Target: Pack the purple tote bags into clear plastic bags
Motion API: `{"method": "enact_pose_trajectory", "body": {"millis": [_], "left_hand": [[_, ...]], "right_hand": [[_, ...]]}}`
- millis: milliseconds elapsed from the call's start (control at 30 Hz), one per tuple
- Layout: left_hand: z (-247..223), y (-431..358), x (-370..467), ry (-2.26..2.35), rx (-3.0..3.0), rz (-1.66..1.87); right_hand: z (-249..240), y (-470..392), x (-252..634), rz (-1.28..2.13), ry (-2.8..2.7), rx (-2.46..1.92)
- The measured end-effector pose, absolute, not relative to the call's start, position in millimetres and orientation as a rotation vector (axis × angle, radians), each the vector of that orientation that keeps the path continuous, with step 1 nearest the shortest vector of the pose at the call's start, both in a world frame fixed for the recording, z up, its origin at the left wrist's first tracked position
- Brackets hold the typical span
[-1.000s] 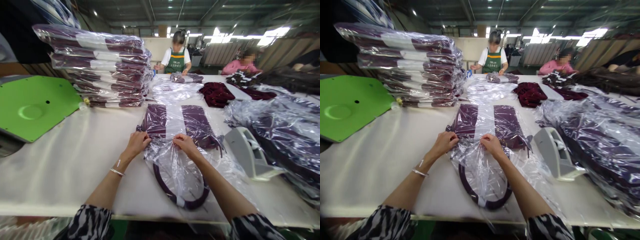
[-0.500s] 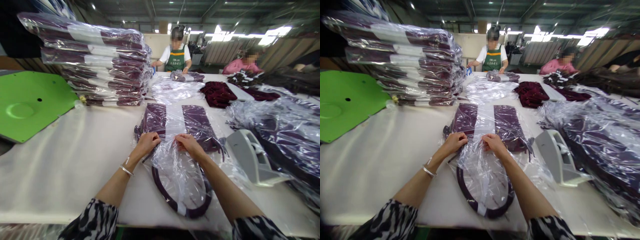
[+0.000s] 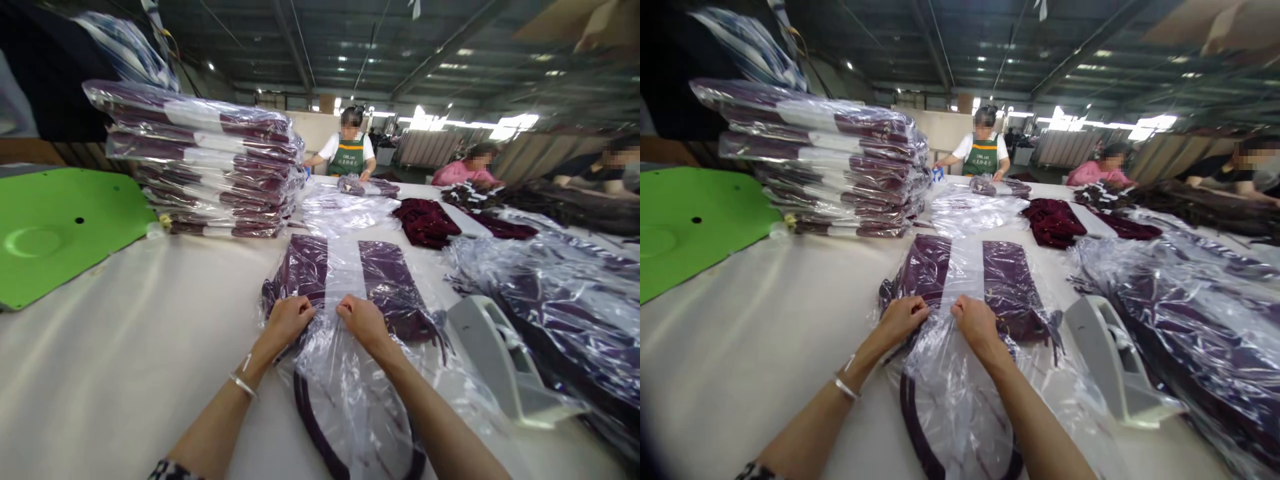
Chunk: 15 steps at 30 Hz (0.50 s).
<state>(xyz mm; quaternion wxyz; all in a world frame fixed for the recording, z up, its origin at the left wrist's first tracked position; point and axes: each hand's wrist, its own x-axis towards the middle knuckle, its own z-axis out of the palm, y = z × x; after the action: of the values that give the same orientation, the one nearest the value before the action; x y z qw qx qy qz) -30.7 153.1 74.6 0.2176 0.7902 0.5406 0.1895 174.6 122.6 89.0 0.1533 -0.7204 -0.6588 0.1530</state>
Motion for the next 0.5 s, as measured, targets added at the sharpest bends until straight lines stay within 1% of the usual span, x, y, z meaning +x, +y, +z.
{"method": "enact_pose_trajectory", "body": {"millis": [100, 200, 333, 433, 500], "left_hand": [[76.7, 148.4, -26.1, 1.596, 2.217, 0.529], [77.4, 145.7, -23.2, 1.643, 2.232, 0.511], [76.4, 145.7, -25.6, 1.591, 2.246, 0.519], [71.6, 150.8, -29.5, 1.560, 2.237, 0.521], [67.5, 156.3, -30.7, 1.543, 2.226, 0.516]], "right_hand": [[97.2, 114.2, 178.4, 0.275, -1.939, -2.176], [112.8, 84.4, 211.6, 0.253, -1.732, -2.084], [140.1, 7.9, 308.5, 0.061, -1.282, -1.947], [150.1, -52.7, 385.1, -0.107, -1.056, -2.105], [145.5, -77.7, 421.9, -0.065, -0.982, -2.225]]}}
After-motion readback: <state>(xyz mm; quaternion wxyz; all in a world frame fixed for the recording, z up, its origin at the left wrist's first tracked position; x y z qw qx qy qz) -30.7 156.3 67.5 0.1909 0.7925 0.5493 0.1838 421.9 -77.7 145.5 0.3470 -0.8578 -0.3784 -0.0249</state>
